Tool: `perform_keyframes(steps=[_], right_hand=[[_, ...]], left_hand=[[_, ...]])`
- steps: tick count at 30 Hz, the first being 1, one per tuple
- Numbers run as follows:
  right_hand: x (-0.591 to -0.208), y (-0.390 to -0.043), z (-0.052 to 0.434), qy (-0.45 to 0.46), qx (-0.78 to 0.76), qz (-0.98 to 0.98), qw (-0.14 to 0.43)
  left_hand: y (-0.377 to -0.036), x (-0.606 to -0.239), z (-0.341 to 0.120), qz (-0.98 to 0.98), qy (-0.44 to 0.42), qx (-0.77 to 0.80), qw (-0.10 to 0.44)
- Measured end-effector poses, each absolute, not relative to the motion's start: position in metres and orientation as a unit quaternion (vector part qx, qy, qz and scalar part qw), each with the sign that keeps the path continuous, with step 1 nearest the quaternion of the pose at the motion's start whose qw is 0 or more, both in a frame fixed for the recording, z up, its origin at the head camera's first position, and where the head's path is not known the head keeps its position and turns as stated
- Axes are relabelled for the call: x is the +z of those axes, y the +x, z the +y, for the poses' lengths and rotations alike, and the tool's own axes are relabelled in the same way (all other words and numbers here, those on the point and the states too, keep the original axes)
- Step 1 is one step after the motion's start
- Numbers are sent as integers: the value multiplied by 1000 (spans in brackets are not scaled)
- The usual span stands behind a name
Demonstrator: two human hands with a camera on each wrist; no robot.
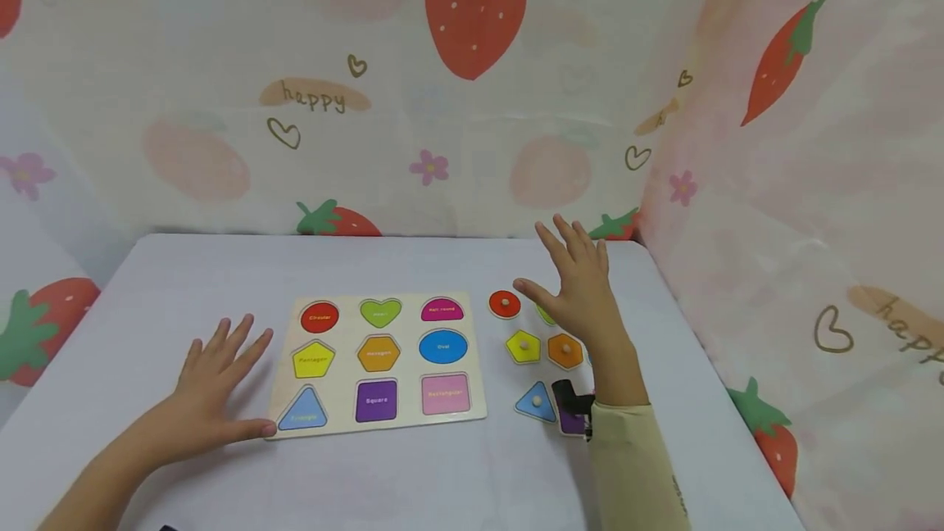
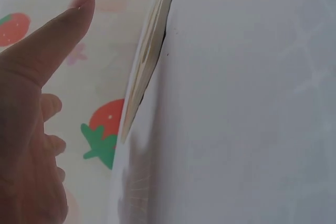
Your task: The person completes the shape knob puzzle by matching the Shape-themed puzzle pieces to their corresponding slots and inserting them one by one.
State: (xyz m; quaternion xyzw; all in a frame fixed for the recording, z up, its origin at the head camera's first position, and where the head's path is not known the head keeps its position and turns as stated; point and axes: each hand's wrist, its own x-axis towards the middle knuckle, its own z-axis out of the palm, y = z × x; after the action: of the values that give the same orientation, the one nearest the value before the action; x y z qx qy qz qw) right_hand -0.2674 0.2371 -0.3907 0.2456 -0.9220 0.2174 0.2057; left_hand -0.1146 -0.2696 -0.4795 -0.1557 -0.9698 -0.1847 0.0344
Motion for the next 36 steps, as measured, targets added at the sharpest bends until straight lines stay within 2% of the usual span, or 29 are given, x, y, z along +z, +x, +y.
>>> perform_keyframes(steps=[17, 25, 36], right_hand=[[-415, -282, 223, 205, 273, -933, 113], [-427, -289, 215, 185, 298, -934, 70], [-449, -294, 205, 150, 280, -947, 54]], left_hand=[[-110, -487, -268, -961, -170, -216, 25], [-109, -495, -264, -960, -149, -236, 16], [-108, -498, -259, -947, -157, -278, -14]])
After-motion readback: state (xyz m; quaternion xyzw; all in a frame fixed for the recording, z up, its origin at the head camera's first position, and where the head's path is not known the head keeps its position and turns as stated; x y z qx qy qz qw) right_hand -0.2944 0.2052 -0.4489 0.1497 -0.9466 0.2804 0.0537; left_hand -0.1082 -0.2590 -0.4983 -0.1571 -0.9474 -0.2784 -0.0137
